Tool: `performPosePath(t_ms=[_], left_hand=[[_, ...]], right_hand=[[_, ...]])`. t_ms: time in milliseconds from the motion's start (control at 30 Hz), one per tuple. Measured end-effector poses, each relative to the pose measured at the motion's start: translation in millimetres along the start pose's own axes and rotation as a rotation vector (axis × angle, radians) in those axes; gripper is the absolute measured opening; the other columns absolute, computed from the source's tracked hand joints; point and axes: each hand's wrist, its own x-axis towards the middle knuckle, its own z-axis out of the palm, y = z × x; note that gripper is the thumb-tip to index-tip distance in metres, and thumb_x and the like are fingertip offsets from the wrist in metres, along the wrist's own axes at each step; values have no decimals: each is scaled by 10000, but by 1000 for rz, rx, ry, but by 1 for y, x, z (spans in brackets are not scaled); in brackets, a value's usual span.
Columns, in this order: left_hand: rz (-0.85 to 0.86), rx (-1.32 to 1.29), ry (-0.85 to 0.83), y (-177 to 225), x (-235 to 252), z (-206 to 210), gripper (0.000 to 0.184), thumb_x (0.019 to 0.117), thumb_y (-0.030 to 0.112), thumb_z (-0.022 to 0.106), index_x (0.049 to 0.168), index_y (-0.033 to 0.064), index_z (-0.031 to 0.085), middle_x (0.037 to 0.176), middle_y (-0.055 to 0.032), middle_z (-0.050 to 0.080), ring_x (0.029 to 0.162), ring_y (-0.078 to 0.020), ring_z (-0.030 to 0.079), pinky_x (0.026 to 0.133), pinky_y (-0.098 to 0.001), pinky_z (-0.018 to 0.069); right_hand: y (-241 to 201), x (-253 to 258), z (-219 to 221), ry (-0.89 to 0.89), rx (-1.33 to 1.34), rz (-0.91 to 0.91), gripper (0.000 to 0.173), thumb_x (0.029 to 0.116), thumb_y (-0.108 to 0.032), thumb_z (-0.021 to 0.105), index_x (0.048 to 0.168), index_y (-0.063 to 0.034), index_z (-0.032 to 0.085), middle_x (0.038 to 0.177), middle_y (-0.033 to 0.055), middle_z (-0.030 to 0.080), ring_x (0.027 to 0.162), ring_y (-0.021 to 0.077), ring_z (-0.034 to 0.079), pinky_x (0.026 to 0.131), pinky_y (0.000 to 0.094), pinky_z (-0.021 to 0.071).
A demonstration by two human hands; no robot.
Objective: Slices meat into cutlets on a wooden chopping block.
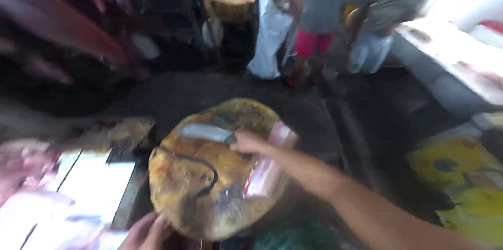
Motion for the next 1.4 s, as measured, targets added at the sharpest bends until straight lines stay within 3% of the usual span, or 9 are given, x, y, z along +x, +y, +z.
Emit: performPosePath(t_ms=[133,300,467,600,700,833,1000,1167,1400], left_hand=[[-107,163,-186,24,-5,111,468,982,355,697,1328,47,633,1212,-134,706,1080,-224,697,972,-471,572],[-102,438,-435,66,18,199,784,842,456,818,1497,140,525,1441,-146,598,1303,-348,588,1069,-626,477],[-108,687,-666,53,54,244,900,746,423,900,1509,184,487,1289,-191,666,1187,-382,641,999,-670,491],[-110,695,-703,64,50,243,610,882,290,796,1413,90,571,1215,-231,674,1122,-393,652,960,-651,496],[-132,408,-645,56,47,215,519,997,438,654,1400,115,608,1252,-180,684,1141,-316,663,1005,-574,512],[-193,-147,-155,20,43,153,621,1072,552,440,1394,41,584,1255,-152,688,1136,-250,679,985,-472,552],[-297,-452,360,-51,-4,95,506,1099,451,444,1332,30,601,1180,-121,728,1030,-219,724,915,-427,597],[-391,-329,346,-103,-34,89,297,1040,276,614,1233,55,651,1059,-66,738,951,-163,722,869,-389,608],[-169,-159,-208,-55,-7,113,458,988,434,677,1302,102,645,1143,-63,708,1002,-156,697,891,-420,600]], right_hand=[[59,-58,-57,-47,269,-112,535,896,-314,780,1334,-64,604,1136,180,699,952,301,703,830,547,585],[185,-148,-102,279,124,-36,382,980,-383,656,1256,-119,654,991,178,706,855,357,697,731,641,556],[271,-167,-87,267,109,245,502,983,-487,663,1203,-35,669,1021,235,700,962,413,685,862,665,529],[299,-175,-51,183,172,317,554,970,-540,649,1181,-28,681,994,203,698,879,353,689,818,596,552],[295,-172,-26,184,192,330,564,966,-573,636,1185,-56,682,903,144,681,713,277,657,683,525,565],[277,-167,-23,187,76,357,589,970,-566,641,1213,-30,673,952,212,688,790,366,673,749,620,547],[258,-161,-33,185,-105,419,560,991,-519,622,1244,-22,677,1025,268,692,895,439,679,830,686,526],[240,-152,-32,264,-240,388,475,997,-405,655,1129,50,683,943,286,677,850,429,662,796,682,499],[206,-144,-35,234,-247,468,528,998,-479,638,1204,4,684,1045,269,691,961,410,674,875,655,508]])
